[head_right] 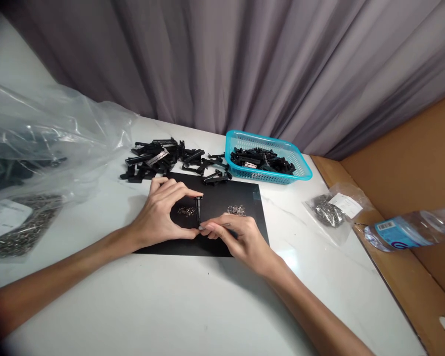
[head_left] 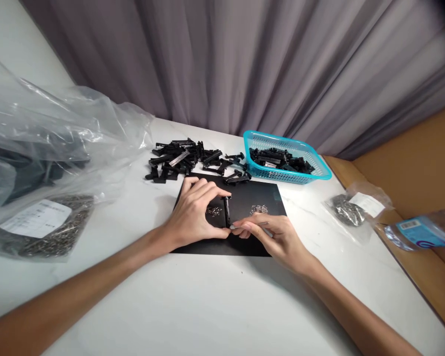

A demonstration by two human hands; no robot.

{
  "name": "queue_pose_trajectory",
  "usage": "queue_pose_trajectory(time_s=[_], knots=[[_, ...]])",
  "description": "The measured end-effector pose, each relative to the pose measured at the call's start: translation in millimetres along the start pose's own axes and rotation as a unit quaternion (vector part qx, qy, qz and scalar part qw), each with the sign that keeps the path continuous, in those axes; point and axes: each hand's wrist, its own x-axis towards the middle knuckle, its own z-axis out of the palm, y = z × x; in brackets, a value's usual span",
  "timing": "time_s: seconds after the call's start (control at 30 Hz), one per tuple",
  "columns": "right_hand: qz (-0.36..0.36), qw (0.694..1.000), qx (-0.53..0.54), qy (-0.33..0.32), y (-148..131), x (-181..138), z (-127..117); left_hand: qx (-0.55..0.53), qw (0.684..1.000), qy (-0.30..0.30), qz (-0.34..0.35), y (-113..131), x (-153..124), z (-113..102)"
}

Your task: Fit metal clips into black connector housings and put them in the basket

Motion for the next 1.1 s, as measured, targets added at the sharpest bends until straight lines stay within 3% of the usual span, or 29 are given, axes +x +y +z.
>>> queue_pose_trajectory(time_s=[0.17,0.3,0.37,0.47,0.57,0.63,0.9,1.1], knots=[[0.004,0.999,0.018,0.040,-7,4,-3,-0.042,0.998,-0.021,-0.044,-1,3,-1],[-0.044,0.980,-0.050,0.187,0,12,-25,-0.061,0.996,-0.022,-0.068,-5,4,2],[-0.064,0.955,-0.148,0.249,15,16,-47,-0.068,0.994,-0.015,-0.081,-7,3,3],[-0.047,0.899,-0.325,0.289,47,21,-84,-0.068,0.992,-0.010,-0.103,-9,2,4],[-0.015,0.846,-0.453,0.280,77,25,-115,-0.063,0.992,-0.020,-0.104,-10,1,4],[0.003,0.829,-0.494,0.263,91,28,-129,-0.061,0.992,-0.023,-0.107,-10,0,4],[0.047,0.845,-0.459,0.269,108,42,-161,-0.048,0.991,-0.028,-0.124,-12,0,5],[0.060,0.872,-0.426,0.235,114,57,-176,-0.041,0.991,-0.042,-0.121,-13,-1,4]])
